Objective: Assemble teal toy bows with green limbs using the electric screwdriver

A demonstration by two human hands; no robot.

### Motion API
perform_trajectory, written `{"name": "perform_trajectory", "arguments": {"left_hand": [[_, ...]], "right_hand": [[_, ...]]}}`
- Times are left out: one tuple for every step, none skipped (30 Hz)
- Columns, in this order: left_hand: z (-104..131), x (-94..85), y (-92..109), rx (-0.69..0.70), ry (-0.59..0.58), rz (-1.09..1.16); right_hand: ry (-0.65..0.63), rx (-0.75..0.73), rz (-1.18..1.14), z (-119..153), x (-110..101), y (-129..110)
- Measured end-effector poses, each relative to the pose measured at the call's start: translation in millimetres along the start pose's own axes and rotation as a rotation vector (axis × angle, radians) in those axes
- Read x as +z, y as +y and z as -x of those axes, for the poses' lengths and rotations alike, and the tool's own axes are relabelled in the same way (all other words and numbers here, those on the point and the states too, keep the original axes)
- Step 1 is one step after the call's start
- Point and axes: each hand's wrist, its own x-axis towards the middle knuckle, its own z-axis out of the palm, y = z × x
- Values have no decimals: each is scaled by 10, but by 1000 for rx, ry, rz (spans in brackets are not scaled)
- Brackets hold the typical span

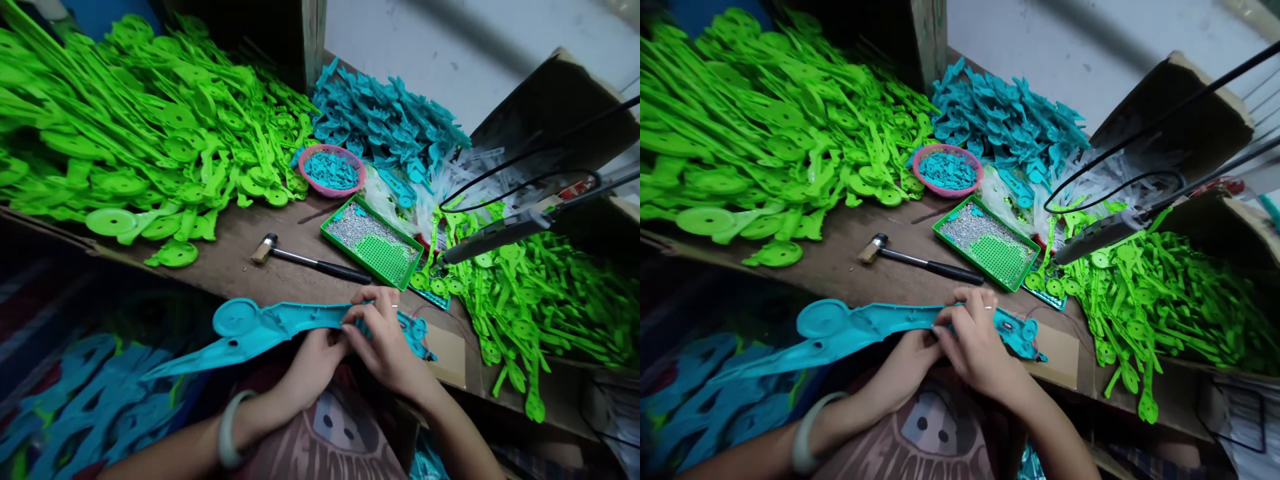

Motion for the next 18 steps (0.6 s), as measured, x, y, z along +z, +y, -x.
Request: {"name": "perform_trajectory", "arguments": {"left_hand": [[-4, 6, -10, -12, 0, 16], [-10, 13, -26, -27, 3, 36], [-18, 20, -49, -47, 5, 59], [-28, 28, -76, -65, 9, 80], [-39, 34, -105, -80, 11, 93], [-52, 40, -136, -86, 16, 99], [-62, 45, -164, -89, 22, 97], [-71, 50, -188, -89, 35, 89], [-76, 53, -205, -84, 54, 80], [-77, 56, -213, -77, 73, 61], [-76, 59, -212, -72, 86, 33], [-73, 59, -201, -69, 91, 1], [-71, 58, -183, -64, 90, -27], [-70, 53, -161, -55, 85, -46], [-73, 44, -139, -47, 78, -57], [-79, 33, -121, -46, 73, -59], [-89, 19, -111, -54, 70, -53], [-100, 4, -109, -64, 70, -45]], "right_hand": [[1, 4, -76, -37, -39, -32], [-2, -1, -141, -80, -81, -59], [-5, -8, -188, -123, -123, -74], [-9, -13, -203, -161, -165, -76], [-21, -16, -180, -189, -202, -65], [-50, -17, -124, -203, -230, -43], [-92, -17, -41, -204, -245, -14], [-148, -17, 59, -192, -244, 17], [-208, -28, 154, -171, -225, 46], [-260, -48, 232, -147, -191, 71], [-294, -72, 286, -124, -145, 91], [-303, -101, 316, -107, -94, 104], [-290, -126, 327, -99, -44, 112], [-261, -139, 318, -102, -2, 117], [-221, -132, 296, -116, 31, 118], [-180, -109, 271, -140, 53, 116], [-152, -89, 253, -169, 66, 113], [-151, -74, 246, -200, 72, 107]]}}
